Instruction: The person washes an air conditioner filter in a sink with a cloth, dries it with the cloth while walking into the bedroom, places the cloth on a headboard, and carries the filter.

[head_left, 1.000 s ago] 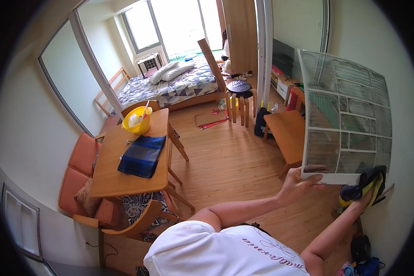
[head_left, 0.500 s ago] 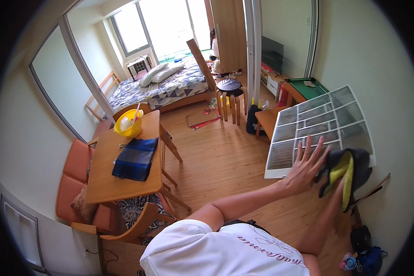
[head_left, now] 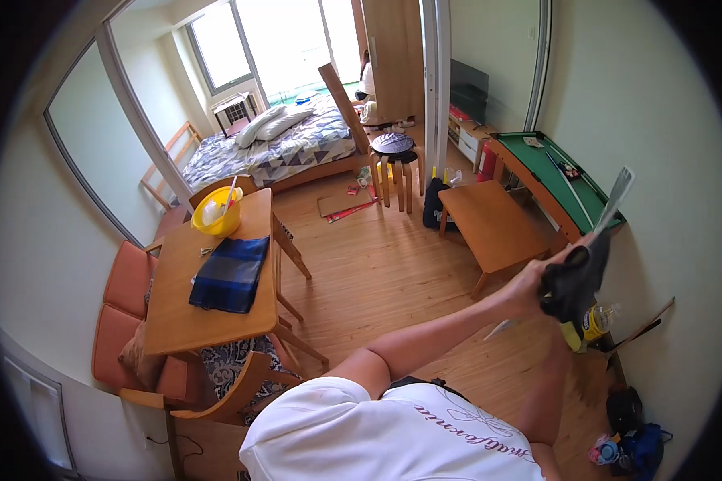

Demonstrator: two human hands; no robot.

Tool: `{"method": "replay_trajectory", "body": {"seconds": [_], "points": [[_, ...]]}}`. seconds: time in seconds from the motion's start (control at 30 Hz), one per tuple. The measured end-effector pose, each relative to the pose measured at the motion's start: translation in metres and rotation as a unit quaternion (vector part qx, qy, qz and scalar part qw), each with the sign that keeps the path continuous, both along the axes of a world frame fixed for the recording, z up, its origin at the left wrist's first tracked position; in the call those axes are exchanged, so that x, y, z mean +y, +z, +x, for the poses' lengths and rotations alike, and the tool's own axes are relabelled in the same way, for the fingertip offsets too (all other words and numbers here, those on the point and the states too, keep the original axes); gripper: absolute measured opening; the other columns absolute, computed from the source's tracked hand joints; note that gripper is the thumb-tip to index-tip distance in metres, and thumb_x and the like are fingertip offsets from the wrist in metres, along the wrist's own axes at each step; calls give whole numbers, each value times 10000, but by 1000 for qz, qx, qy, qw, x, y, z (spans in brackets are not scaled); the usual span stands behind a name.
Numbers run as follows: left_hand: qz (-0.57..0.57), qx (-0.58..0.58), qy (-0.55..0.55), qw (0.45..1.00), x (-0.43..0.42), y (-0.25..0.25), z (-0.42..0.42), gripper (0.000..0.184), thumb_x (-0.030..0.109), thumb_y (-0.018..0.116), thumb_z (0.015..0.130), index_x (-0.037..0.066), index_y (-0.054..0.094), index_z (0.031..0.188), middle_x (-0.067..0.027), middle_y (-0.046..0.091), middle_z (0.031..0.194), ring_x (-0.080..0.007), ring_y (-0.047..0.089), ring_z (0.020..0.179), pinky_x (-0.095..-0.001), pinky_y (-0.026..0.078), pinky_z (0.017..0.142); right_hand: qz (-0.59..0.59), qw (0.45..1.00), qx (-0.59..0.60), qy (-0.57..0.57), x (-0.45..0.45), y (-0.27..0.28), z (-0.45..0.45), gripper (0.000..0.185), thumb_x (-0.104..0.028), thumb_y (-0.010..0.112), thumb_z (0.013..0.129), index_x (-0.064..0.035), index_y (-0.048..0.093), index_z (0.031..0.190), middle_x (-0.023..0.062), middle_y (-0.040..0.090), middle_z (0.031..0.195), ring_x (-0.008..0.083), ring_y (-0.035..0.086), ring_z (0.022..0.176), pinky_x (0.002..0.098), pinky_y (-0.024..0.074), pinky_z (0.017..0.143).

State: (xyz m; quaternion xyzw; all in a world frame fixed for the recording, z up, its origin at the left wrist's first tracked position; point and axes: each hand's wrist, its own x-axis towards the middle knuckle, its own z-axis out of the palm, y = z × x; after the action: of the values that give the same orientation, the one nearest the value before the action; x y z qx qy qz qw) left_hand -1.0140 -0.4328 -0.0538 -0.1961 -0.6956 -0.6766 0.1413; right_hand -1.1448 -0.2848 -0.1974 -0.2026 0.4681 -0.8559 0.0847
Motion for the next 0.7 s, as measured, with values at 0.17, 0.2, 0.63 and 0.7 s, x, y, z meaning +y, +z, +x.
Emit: {"method": "replay_trajectory", "body": {"seconds": [0.17,0.2,0.63,0.7], "points": [[-98,103,-40,989,13,5,26,847,-186,389,586,109,303,1375,-107,361,1383,-239,389,1242,-274,336,972,-6,996,24,-88,37,32,-52,394,-282,428,937,-70,402,1268,46,469,1189,151,447,1089,275,347,948],[-103,43,-76,991,14,7,34,899,-193,355,554,138,287,1387,-94,310,1410,-265,348,1271,-276,324,983,-8,994,33,-105,49,43,-64,393,-282,430,936,-71,404,1267,45,471,1186,150,449,1087,275,349,946],[3,135,-24,991,5,20,12,822,-170,358,590,72,302,1374,-107,391,1372,-143,355,1241,-260,260,1022,-1,995,-85,-41,66,-72,-56,376,-289,445,930,-82,432,1243,37,494,1153,141,471,1054,273,376,921],[25,150,30,988,4,14,2,799,-155,379,600,64,316,1366,-98,436,1320,-135,386,1205,-254,282,1004,-22,991,-131,-15,55,-113,-51,374,-291,447,929,-84,437,1240,35,497,1148,139,475,1048,273,380,917]]}}
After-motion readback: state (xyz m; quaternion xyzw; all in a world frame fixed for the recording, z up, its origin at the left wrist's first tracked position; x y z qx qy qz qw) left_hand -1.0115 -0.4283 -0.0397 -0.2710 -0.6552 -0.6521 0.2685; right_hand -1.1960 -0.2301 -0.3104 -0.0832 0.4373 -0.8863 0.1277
